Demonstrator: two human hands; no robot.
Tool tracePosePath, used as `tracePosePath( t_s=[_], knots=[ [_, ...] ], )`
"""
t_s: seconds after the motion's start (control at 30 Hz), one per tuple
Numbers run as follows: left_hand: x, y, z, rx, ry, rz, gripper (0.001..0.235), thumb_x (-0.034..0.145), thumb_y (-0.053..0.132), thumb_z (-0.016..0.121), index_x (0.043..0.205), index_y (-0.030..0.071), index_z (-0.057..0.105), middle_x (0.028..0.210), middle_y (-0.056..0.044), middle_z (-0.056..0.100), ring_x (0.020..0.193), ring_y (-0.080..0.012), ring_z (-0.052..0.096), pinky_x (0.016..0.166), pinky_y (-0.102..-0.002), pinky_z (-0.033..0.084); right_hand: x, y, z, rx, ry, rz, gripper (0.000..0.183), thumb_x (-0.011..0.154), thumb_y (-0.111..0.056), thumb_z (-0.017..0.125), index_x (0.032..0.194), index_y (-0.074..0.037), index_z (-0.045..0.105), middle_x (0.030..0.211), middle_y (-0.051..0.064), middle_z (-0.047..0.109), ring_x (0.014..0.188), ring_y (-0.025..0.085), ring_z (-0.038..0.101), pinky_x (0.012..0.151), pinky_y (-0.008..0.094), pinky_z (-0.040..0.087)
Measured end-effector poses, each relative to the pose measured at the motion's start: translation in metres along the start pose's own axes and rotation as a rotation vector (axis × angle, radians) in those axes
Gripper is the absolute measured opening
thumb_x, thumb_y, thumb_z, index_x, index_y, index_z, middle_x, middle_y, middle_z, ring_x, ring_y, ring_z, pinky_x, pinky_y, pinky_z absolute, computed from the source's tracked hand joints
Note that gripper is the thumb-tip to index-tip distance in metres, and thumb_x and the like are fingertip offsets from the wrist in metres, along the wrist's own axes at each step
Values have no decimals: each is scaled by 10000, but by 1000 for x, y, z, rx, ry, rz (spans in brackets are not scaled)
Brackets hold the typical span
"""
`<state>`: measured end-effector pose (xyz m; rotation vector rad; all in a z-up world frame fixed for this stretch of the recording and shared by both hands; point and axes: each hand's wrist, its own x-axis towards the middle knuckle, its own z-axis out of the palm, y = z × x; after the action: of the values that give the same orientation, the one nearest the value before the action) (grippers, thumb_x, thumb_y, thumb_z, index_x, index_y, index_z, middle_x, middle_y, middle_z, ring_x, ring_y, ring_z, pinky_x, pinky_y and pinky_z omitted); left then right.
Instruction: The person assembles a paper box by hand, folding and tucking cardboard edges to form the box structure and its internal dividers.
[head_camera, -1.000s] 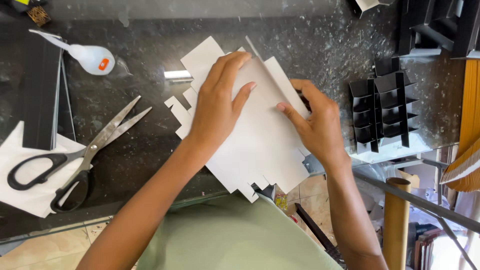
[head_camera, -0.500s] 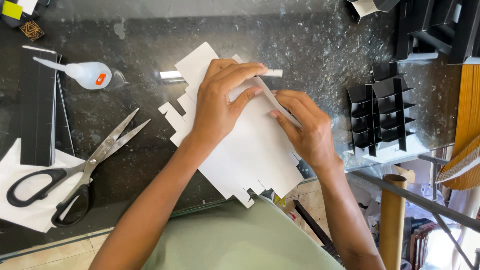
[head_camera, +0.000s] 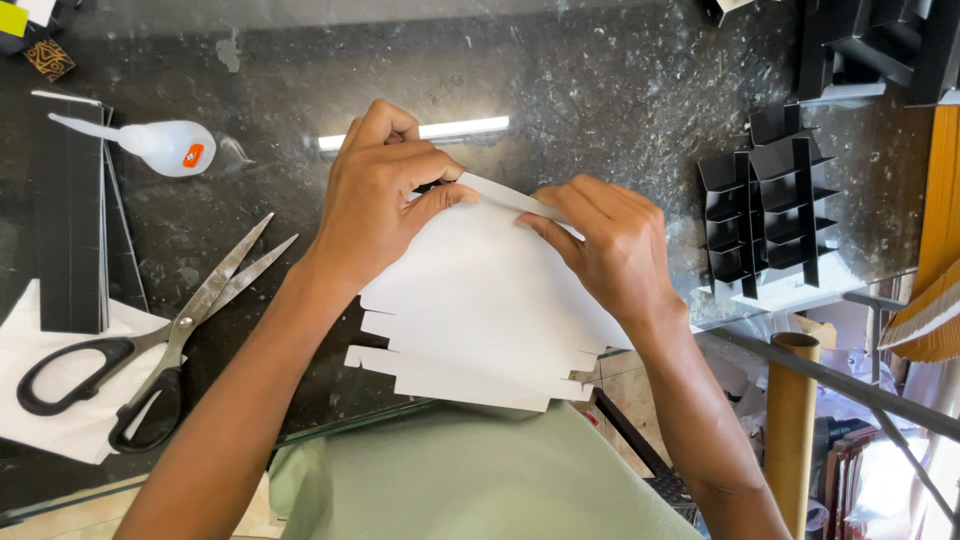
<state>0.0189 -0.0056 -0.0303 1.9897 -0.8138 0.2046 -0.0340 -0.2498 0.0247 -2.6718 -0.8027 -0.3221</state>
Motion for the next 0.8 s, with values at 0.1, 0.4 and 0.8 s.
tracePosePath(
  t_s=[0.1,0.4,0.8],
  knots=[
    [-1,13,-3,100,-11,-47,262,926,242,820,1091,43,777,896,-35,755,985,-258,503,756,-372,456,3,-4,-1,-33,-2,36,218,1016,-253,774,954,-54,712,835,47,670,683,255,607,618,371,449],
    [6,48,19,522,-39,93,172,897,-57,736,970,94,698,819,-13,626,873,-228,616,1034,-442,383,-8,-33,2,22,204,171,208,953,-114,859,1116,-53,746,1140,83,731,1148,290,631,1016,384,371],
    [-3,30,29,278,59,-15,312,946,-206,656,923,105,651,774,23,571,805,-214,557,1082,-446,237,-63,-41,23,314,190,830,608,1053,-291,616,1572,-121,348,1634,170,389,1530,311,377,1004,418,518]
  ],
)
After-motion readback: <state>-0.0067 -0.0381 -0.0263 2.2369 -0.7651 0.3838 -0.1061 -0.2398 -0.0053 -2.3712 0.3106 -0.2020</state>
